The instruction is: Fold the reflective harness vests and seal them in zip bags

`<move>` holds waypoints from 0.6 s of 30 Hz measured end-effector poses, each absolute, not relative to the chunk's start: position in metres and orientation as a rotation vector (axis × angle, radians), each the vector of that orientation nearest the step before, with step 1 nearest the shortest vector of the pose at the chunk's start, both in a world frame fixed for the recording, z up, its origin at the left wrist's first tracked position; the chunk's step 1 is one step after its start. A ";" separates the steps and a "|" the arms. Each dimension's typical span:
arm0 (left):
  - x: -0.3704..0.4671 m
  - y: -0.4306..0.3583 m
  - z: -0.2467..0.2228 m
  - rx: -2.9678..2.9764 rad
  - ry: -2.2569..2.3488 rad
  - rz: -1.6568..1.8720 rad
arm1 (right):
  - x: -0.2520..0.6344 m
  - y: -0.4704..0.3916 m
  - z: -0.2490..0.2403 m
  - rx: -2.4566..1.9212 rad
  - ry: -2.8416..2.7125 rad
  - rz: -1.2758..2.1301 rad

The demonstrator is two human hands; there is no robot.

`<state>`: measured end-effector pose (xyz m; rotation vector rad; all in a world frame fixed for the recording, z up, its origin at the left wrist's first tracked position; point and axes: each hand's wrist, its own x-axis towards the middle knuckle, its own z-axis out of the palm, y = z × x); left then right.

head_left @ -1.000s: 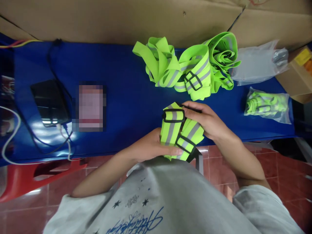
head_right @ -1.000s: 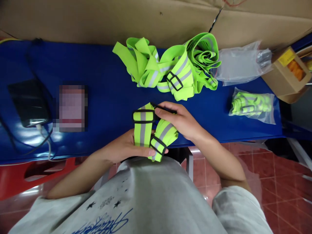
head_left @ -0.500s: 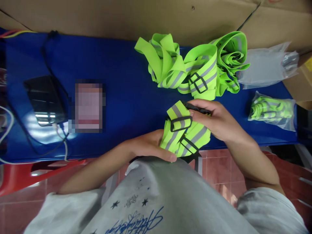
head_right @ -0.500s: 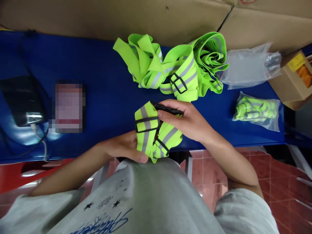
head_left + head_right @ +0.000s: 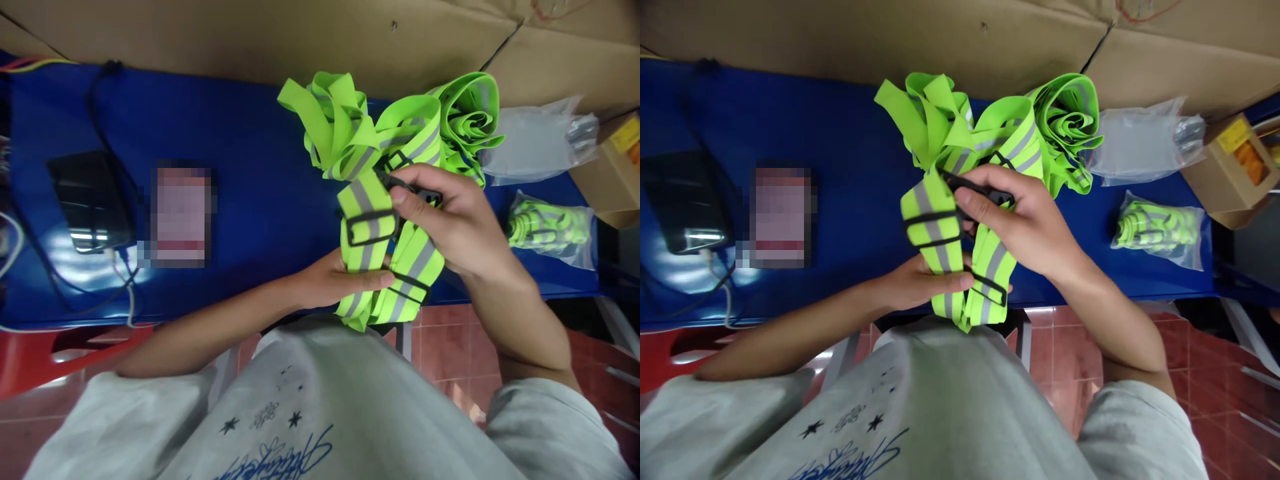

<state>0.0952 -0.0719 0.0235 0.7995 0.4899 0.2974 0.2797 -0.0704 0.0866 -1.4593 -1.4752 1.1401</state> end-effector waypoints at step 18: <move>0.065 -0.021 0.024 0.902 0.264 0.259 | 0.290 -0.090 0.095 -1.502 -1.718 0.709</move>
